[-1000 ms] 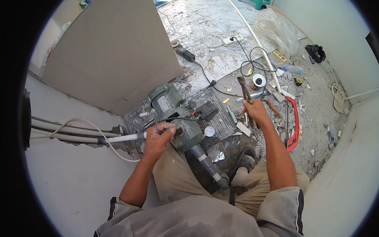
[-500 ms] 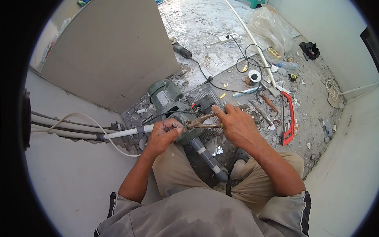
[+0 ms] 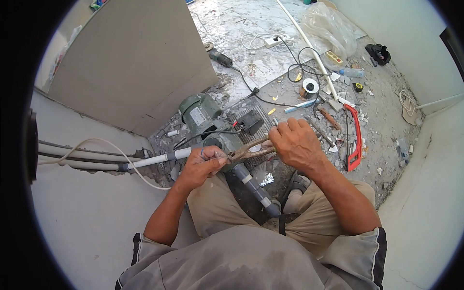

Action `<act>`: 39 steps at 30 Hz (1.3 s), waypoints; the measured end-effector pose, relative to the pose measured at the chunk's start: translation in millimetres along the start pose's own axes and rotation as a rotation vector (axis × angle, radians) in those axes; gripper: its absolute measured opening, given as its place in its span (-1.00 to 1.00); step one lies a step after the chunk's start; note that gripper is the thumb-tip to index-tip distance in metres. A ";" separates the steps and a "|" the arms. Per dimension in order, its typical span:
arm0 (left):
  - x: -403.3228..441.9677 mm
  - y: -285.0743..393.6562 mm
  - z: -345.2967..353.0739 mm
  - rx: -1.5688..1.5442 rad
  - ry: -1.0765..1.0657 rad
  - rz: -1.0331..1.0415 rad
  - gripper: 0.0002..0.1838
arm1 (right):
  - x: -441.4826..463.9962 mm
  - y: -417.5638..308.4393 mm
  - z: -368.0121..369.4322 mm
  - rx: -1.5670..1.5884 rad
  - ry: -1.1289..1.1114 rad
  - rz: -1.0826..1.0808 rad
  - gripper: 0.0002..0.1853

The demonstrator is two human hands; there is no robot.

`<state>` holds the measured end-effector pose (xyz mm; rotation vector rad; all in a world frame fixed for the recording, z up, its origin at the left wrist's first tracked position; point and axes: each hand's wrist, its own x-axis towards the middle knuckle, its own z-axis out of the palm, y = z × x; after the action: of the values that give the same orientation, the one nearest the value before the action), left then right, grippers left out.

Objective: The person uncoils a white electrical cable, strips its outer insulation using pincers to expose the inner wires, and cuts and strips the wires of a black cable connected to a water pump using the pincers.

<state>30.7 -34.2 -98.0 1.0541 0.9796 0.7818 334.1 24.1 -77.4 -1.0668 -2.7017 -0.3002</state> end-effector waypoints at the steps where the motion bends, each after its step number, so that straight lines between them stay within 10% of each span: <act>1: -3.1 1.9 7.0 -0.033 -0.016 -0.022 -0.86 | -1.3 9.3 -1.9 -0.002 0.040 -0.057 -0.78; 10: -8.6 29.6 67.0 -0.439 -0.099 -0.231 -0.84 | -17.6 75.1 -6.9 -0.043 0.213 -0.167 -0.80; 14: -51.0 28.0 -0.2 -0.333 0.078 -0.145 -0.82 | -137.5 238.9 -1.4 -0.199 0.510 0.639 -0.86; 18: -15.8 20.5 -8.3 -0.251 0.118 -0.179 -0.83 | -87.6 190.4 -50.9 0.487 0.517 1.123 -0.59; 22: 12.6 5.8 -4.5 -0.308 0.027 -0.071 -0.83 | -41.5 115.6 -58.6 0.856 0.071 0.975 -0.66; 27: 30.4 -28.3 1.7 -0.528 0.154 0.202 -0.79 | -3.9 30.2 -61.3 0.280 -0.230 0.514 -0.51; 39: 27.4 -33.5 1.8 -0.088 0.087 0.006 -0.66 | 8.4 -0.6 -35.4 0.014 -0.150 0.259 -0.56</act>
<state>44.9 -21.1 -136.8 0.9541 1.0073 0.8744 332.3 19.7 -41.3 -1.4700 -2.6435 -0.1618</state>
